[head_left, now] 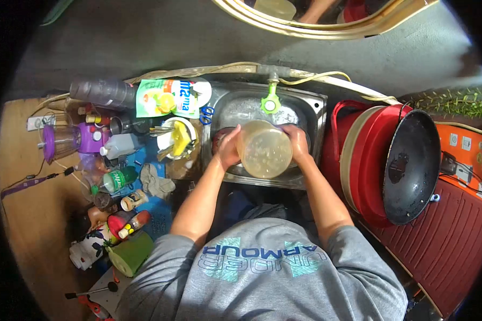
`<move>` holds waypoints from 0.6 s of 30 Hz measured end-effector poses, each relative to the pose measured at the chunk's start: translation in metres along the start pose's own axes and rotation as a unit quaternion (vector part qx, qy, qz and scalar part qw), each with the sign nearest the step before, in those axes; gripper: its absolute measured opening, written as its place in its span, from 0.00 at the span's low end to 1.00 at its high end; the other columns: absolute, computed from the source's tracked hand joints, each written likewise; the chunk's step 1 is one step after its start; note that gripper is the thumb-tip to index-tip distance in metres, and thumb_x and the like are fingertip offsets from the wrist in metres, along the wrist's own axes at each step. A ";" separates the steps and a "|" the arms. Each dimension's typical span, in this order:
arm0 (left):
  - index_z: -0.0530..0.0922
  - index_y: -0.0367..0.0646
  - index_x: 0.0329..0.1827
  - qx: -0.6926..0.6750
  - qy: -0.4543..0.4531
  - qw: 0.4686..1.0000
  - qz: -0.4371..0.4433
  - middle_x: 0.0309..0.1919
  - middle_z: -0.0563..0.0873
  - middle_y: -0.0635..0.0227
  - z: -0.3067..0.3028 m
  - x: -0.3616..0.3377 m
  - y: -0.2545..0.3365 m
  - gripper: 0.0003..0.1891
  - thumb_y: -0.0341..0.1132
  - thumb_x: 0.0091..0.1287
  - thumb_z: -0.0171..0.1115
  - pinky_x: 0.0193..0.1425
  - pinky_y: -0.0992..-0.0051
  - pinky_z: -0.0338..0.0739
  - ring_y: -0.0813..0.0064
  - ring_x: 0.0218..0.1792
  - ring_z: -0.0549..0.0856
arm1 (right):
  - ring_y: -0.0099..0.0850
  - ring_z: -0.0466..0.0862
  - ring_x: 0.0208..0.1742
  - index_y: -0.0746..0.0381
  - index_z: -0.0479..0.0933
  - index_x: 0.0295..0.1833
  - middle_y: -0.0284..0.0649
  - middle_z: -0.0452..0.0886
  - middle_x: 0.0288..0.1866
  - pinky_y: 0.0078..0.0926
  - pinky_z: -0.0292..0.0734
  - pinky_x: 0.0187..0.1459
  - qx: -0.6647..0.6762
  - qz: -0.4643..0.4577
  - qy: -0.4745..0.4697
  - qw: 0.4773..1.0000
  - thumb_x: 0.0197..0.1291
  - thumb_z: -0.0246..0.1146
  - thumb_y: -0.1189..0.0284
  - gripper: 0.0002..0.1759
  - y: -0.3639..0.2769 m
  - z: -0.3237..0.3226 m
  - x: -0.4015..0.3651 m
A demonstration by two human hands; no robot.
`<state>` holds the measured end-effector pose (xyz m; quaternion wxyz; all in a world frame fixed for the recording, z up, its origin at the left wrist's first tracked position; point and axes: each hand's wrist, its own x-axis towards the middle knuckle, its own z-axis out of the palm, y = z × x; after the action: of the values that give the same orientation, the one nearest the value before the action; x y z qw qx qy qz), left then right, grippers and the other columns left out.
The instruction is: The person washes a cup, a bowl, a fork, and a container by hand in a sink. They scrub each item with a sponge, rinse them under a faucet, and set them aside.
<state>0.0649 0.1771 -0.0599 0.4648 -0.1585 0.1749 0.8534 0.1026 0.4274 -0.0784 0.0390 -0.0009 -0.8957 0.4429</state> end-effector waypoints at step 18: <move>0.77 0.44 0.58 0.052 0.159 0.978 0.128 0.51 0.85 0.68 0.014 -0.068 -0.030 0.19 0.47 0.72 0.55 0.56 0.68 0.77 0.72 0.52 0.83 | 0.27 0.84 0.31 0.60 0.84 0.41 0.42 0.86 0.37 0.24 0.76 0.36 0.090 0.184 0.164 0.965 0.60 0.64 0.77 0.06 0.039 0.019 -0.021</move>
<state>0.1239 0.1484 -0.0231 0.3259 -0.2442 0.3094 0.8593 0.1207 0.4350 -0.1225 0.1033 -0.2347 -0.8181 0.5148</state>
